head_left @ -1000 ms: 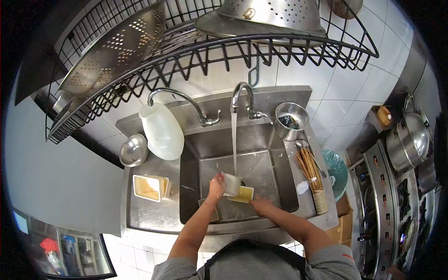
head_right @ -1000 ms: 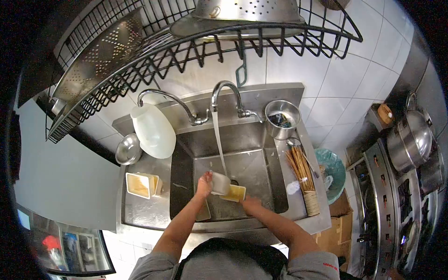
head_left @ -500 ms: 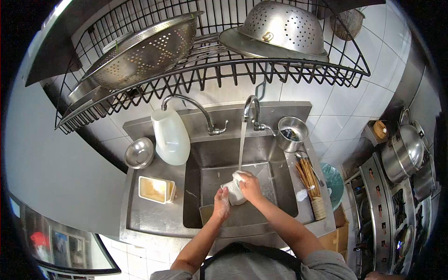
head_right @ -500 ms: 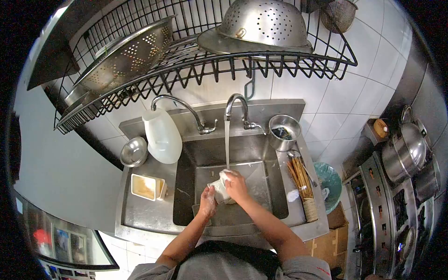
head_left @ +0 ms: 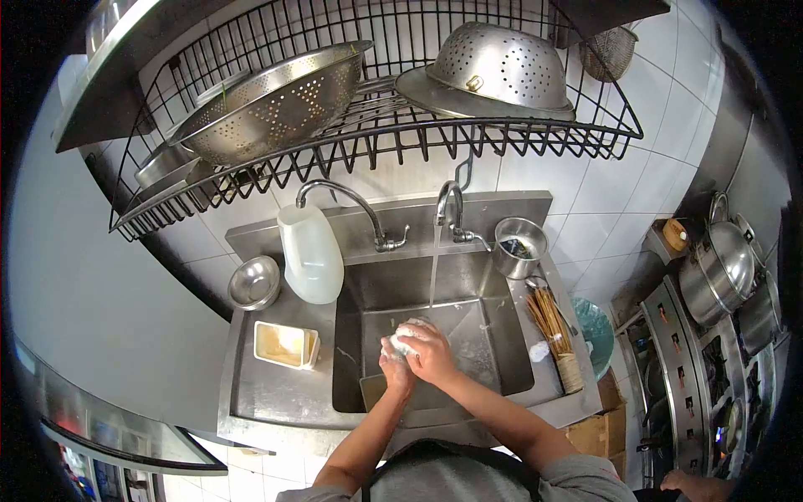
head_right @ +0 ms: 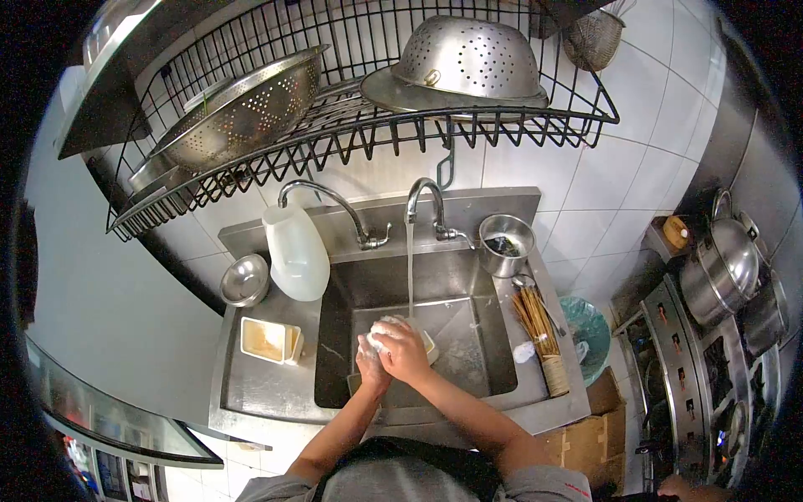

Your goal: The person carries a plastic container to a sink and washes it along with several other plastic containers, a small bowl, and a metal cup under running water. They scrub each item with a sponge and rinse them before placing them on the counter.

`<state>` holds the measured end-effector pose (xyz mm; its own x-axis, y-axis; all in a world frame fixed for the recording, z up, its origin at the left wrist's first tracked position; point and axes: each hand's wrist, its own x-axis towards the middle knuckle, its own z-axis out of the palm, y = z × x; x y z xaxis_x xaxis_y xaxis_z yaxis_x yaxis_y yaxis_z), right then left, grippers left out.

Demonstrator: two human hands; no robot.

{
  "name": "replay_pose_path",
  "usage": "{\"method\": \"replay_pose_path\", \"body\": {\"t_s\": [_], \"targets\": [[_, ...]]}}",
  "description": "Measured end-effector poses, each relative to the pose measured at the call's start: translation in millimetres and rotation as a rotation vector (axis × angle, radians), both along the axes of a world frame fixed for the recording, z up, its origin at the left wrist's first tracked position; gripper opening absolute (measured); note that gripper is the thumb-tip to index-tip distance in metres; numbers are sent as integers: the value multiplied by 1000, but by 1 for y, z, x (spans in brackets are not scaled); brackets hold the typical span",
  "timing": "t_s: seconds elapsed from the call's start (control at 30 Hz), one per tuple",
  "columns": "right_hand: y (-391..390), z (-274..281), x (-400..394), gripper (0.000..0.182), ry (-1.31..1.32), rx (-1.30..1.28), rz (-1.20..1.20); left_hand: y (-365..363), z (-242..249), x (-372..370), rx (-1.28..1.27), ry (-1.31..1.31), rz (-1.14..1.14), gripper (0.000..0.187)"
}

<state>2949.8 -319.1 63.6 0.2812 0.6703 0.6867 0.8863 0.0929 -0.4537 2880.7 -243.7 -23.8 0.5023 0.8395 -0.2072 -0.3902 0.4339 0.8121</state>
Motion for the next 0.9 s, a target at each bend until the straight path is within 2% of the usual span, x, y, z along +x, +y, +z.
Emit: {"method": "replay_pose_path", "body": {"t_s": [0.03,0.13,0.17,0.23,0.27,0.3,0.33,0.37,0.4,0.43,0.47,0.5,0.53,0.57,0.6,0.63,0.67,0.7,0.8,0.83,0.9], "targets": [[2,-5,5,27,17,59,23,-1,-4,2,-48,-25,49,51],[3,-47,46,22,469,87,-109,2,1,-5,-171,-3,48,52],[-1,-58,57,22,749,118,-154,-2,20,-8,-227,-2,56,55],[-8,-78,67,22,1307,177,-236,6,12,-2,-345,-173,21,57],[-9,-88,62,26,1626,303,-75,9,7,2,-405,-260,3,58],[-13,-98,56,30,1933,430,105,1,32,4,-491,-191,33,54],[-13,-102,55,35,2229,560,306,1,27,8,-532,-218,0,52],[-17,-57,32,41,2313,546,99,3,16,11,-571,-243,-35,50],[-10,-55,24,41,2237,518,206,5,7,15,-612,-266,-69,48],[-7,-58,15,41,2160,491,306,5,3,18,-816,-343,-137,41],[-7,-60,10,42,2082,464,400,11,-15,17,-900,-426,-346,40],[-11,-43,12,40,1959,304,322,20,-45,12,-978,-505,-557,38],[-10,-45,18,39,1822,252,293,23,-53,8,-1050,-583,-771,37],[-7,-49,25,37,1684,201,267,27,-59,10,-1140,-420,-734,36],[-4,-50,31,36,1544,150,241,29,-63,11,-517,-228,-795,38],[-1,-45,33,30,1380,155,174,27,-46,13,106,-34,-799,40],[-1,-42,38,31,1281,61,111,25,-30,12,-224,-99,-753,42],[-2,-41,42,33,1180,-32,52,17,13,8,-552,-159,-648,45],[1,-44,44,40,990,-251,-77,31,9,18,122,90,-405,62],[3,-45,42,43,944,-318,-110,16,61,5,362,309,-471,61],[6,-20,31,48,962,-354,-194,19,70,7,164,338,-515,61]]}}
